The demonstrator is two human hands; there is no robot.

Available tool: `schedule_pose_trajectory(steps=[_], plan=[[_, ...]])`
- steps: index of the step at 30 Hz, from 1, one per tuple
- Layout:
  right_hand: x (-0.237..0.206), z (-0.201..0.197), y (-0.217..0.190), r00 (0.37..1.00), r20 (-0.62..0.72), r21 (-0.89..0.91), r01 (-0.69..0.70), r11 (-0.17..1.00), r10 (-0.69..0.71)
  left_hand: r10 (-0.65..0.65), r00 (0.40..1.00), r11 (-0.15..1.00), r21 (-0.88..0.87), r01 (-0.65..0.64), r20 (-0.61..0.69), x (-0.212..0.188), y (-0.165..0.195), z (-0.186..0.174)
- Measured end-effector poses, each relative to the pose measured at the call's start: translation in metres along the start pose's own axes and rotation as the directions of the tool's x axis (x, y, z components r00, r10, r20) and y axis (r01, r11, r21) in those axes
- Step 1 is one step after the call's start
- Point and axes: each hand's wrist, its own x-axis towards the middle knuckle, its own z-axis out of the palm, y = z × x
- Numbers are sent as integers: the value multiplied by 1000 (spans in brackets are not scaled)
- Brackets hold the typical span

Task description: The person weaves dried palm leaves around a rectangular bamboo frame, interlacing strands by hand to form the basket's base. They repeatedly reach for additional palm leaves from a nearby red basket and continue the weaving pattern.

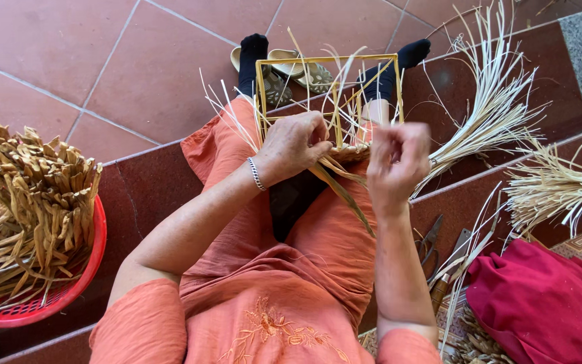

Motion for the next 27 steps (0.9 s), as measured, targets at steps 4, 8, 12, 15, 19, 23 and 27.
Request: schedule_pose_trajectory(steps=[4,8,12,15,19,23,27], plan=[[-37,-24,-46,920,337,-7,214,977,-199,-13,1000,1000,19,13,12,1,1,3],[-37,-32,-58,856,516,-87,3,996,42,-77,996,997,-26,79,47,0,-3,4],[-22,-42,-49,851,491,-133,-139,981,186,20,998,979,-203,-8,57,-7,-11,-5],[-15,-36,-46,932,354,-212,164,963,-81,161,982,957,-257,-131,100,-15,-12,-21],[-13,-24,-55,885,214,-69,436,897,-414,124,955,960,-277,-46,271,-27,0,-32],[-7,-35,-70,874,312,-198,443,874,-372,299,946,952,24,-304,124,-32,16,-24],[7,-52,-70,860,507,-324,121,938,64,234,969,945,214,-247,84,-30,25,-4]])
